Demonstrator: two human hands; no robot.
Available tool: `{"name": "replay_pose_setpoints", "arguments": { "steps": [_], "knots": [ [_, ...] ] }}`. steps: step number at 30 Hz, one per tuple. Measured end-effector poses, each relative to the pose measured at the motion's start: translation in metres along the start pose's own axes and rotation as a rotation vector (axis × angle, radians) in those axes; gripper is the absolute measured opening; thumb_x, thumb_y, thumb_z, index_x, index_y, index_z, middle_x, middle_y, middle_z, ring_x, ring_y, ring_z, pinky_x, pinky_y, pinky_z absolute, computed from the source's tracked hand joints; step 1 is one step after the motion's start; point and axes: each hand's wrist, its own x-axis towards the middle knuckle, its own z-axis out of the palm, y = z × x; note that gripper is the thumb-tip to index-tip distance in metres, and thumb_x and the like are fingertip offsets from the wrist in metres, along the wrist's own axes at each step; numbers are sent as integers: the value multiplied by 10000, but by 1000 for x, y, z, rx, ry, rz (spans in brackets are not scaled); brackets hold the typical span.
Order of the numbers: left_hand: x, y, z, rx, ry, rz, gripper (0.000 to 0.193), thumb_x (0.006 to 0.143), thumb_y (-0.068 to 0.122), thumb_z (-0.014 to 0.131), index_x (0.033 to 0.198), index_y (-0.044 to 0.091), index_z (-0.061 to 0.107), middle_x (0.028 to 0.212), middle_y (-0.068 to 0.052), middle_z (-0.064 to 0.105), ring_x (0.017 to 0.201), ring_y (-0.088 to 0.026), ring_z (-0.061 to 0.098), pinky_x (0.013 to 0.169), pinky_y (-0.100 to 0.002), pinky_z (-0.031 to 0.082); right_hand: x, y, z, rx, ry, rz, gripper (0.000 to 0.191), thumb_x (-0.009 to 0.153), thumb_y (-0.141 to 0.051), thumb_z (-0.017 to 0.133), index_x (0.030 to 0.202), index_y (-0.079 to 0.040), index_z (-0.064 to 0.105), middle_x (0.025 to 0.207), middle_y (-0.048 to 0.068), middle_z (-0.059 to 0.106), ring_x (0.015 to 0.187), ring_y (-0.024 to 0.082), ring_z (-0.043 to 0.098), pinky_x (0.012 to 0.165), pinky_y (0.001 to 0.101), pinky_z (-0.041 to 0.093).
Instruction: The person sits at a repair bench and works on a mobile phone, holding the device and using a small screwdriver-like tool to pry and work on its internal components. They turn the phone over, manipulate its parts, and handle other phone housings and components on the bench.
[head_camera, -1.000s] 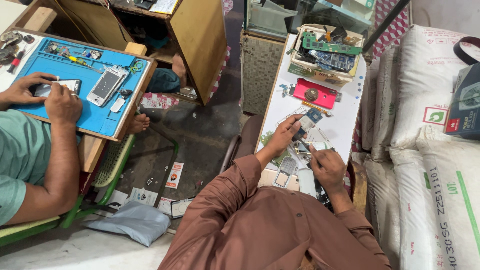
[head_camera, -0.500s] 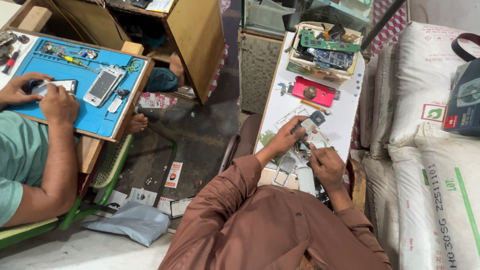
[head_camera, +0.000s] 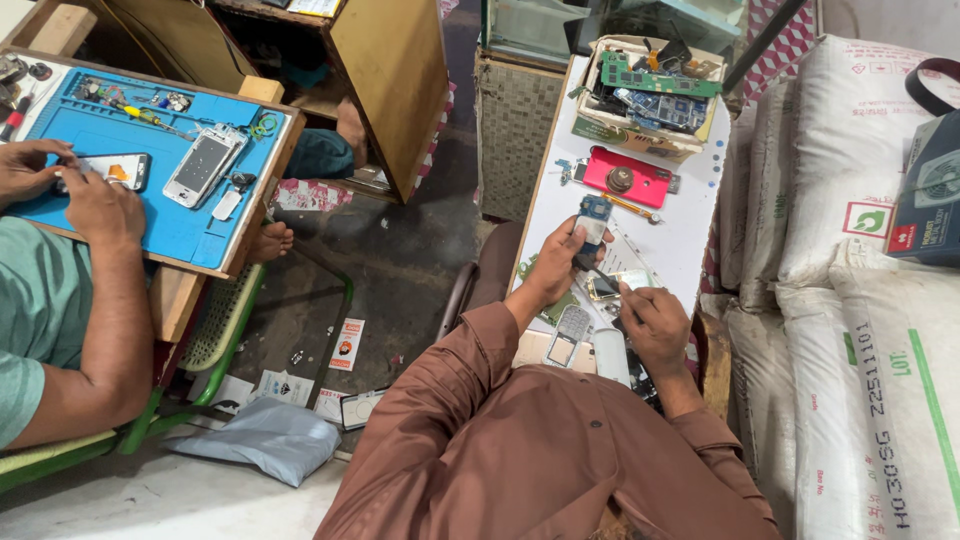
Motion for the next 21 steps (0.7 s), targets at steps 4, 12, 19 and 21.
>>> {"name": "replay_pose_setpoints", "arguments": {
  "steps": [4, 12, 19, 21],
  "knots": [
    [-1, 1, 7, -52, 50, -11, 358, 1082, 319, 585, 1296, 32, 567, 1126, -95, 687, 934, -163, 633, 868, -321, 544, 0, -1, -5, -37, 45, 12, 144, 873, 12, 818, 996, -38, 765, 851, 72, 665, 750, 226, 603, 659, 354, 470],
    [-66, -5, 12, 39, -5, 2, 485, 1072, 376, 588, 1397, 20, 544, 1163, -108, 696, 1008, -169, 642, 947, -339, 527, -42, -53, -20, -75, 14, -2, 176, 865, -2, 829, 1014, -71, 764, 909, 61, 669, 775, 238, 601, 693, 363, 473],
    [-121, -21, 36, 77, -63, 7, 522, 1080, 392, 541, 1450, 26, 507, 1239, -150, 702, 1076, -218, 670, 971, -355, 535, -85, -84, -49, -75, 97, 110, 204, 863, -10, 813, 1047, -82, 766, 941, 62, 675, 852, 249, 611, 751, 384, 478],
    [-133, -28, 49, 110, -52, -30, 511, 1073, 367, 532, 1455, 30, 494, 1295, -144, 684, 1118, -215, 660, 986, -352, 532, -93, -90, -63, -94, 106, 107, 219, 861, -11, 812, 1065, -78, 766, 941, 62, 675, 861, 256, 614, 771, 393, 480]
  ]
}}
